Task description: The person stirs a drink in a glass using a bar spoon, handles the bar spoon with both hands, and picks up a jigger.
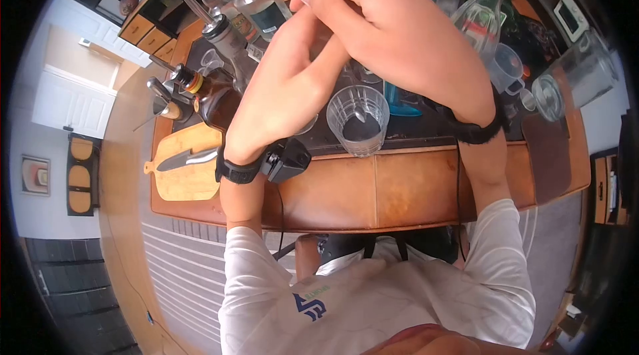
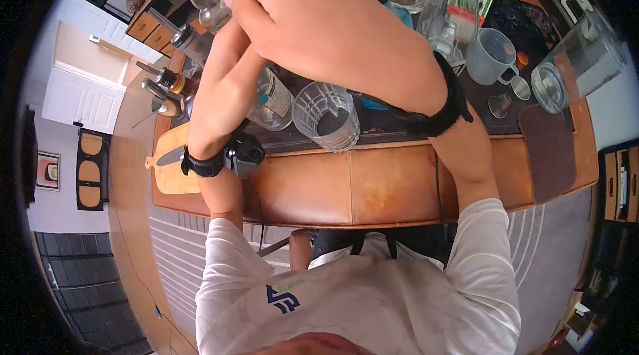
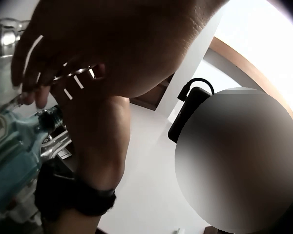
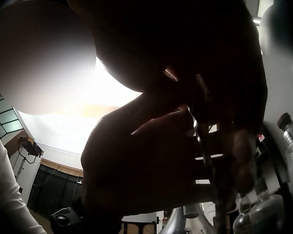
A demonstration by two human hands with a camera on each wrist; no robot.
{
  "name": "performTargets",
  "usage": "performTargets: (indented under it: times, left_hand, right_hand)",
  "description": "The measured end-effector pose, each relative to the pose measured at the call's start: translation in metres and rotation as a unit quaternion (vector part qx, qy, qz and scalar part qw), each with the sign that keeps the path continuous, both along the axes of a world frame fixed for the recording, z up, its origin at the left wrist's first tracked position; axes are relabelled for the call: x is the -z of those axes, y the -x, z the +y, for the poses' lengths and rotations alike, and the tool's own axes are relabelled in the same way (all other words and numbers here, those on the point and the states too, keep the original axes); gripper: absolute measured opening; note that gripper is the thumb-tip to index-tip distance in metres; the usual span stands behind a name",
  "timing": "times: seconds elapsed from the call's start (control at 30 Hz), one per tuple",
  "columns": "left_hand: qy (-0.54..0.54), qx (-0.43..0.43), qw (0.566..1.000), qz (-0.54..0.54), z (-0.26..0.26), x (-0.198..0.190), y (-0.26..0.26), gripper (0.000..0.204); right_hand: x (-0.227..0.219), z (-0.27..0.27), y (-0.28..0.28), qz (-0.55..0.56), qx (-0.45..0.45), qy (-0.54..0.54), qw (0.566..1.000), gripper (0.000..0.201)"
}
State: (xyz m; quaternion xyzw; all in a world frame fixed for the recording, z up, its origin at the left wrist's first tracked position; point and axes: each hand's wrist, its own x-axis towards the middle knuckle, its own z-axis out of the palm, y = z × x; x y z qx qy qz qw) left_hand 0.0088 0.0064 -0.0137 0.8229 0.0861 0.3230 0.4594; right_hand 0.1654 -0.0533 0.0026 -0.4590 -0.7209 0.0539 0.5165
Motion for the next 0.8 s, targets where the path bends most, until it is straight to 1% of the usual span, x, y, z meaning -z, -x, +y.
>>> performTargets:
  times: [0.03,0.07,0.13,0.17,0.23,0.27,0.33,0.37,0.43,0.47,0.53,0.57,0.6,0.63,0.67,0.7,0.73,0.77,0.8]
  left_hand:
    - [-0.047,-0.049,0.996,0.049,0.000,-0.005,0.005,0.032]
    - [-0.050,-0.049,0.996,0.049,0.001,-0.007,0.007,0.032]
    - [-0.048,-0.077,0.992,0.086,0.002,-0.009,0.010,0.030]
    - [-0.051,-0.076,0.992,0.083,0.002,-0.011,0.010,0.030]
    - [-0.077,-0.109,0.989,0.061,0.002,-0.012,0.013,0.027]
    - [-0.077,-0.110,0.989,0.059,0.000,-0.013,0.015,0.027]
    - [-0.090,-0.159,0.981,0.058,-0.006,-0.018,0.020,0.027]
    - [-0.093,-0.159,0.981,0.056,-0.011,-0.022,0.023,0.027]
    - [-0.042,-0.202,0.978,0.014,-0.027,-0.033,0.032,0.028]
    - [-0.043,-0.200,0.979,-0.019,-0.033,-0.036,0.038,0.027]
    - [-0.109,-0.093,0.982,-0.123,-0.033,-0.033,0.049,0.037]
    - [-0.061,0.004,0.986,-0.157,-0.033,-0.032,0.057,0.040]
    - [-0.014,0.101,0.977,-0.188,-0.032,-0.032,0.062,0.045]
    - [-0.002,0.261,0.942,-0.208,-0.022,-0.031,0.057,0.050]
    - [0.010,0.415,0.883,-0.220,-0.016,-0.035,0.047,0.057]
    - [0.015,0.395,0.891,-0.222,-0.030,-0.038,0.052,0.060]
    - [0.014,0.403,0.887,-0.226,-0.042,-0.027,0.075,0.060]
    - [0.056,0.355,0.891,-0.278,-0.049,-0.012,0.109,0.055]
    - [0.099,0.304,0.889,-0.327,-0.055,-0.020,0.108,0.051]
  right_hand:
    - [0.003,0.003,-0.001,-0.009,0.007,-0.006,1.000,0.031]
    - [0.002,0.002,0.000,-0.010,0.008,-0.009,1.000,0.031]
    - [0.001,-0.004,0.005,-0.030,0.071,0.044,0.996,0.034]
    - [-0.001,-0.005,0.004,-0.032,0.072,0.040,0.996,0.034]
    - [-0.003,-0.007,0.004,-0.049,0.103,0.055,0.992,0.034]
    - [-0.002,-0.007,0.003,-0.051,0.102,0.054,0.992,0.034]
    - [0.003,-0.004,0.000,-0.052,0.086,0.024,0.995,0.033]
    - [0.005,-0.002,0.002,-0.053,0.087,0.021,0.995,0.033]
    - [0.008,0.002,0.006,-0.016,0.094,-0.034,0.995,0.037]
    - [0.007,0.002,0.006,-0.018,0.096,-0.037,0.995,0.037]
    - [0.005,0.000,0.007,-0.016,0.090,-0.030,0.995,0.037]
    - [0.004,-0.001,0.007,-0.021,0.094,-0.035,0.995,0.037]
    - [0.003,-0.003,0.007,-0.030,0.088,-0.009,0.996,0.032]
    - [0.002,-0.004,0.006,-0.039,0.085,0.016,0.995,0.031]
    - [0.000,-0.007,0.006,-0.045,0.092,0.013,0.995,0.031]
    - [-0.001,-0.009,0.007,-0.041,0.085,0.024,0.995,0.030]
    - [-0.002,-0.009,0.008,-0.036,0.079,0.036,0.996,0.029]
    - [0.003,-0.003,0.010,-0.026,0.078,-0.052,0.995,0.037]
    - [0.005,-0.001,0.009,-0.030,0.083,-0.051,0.995,0.037]
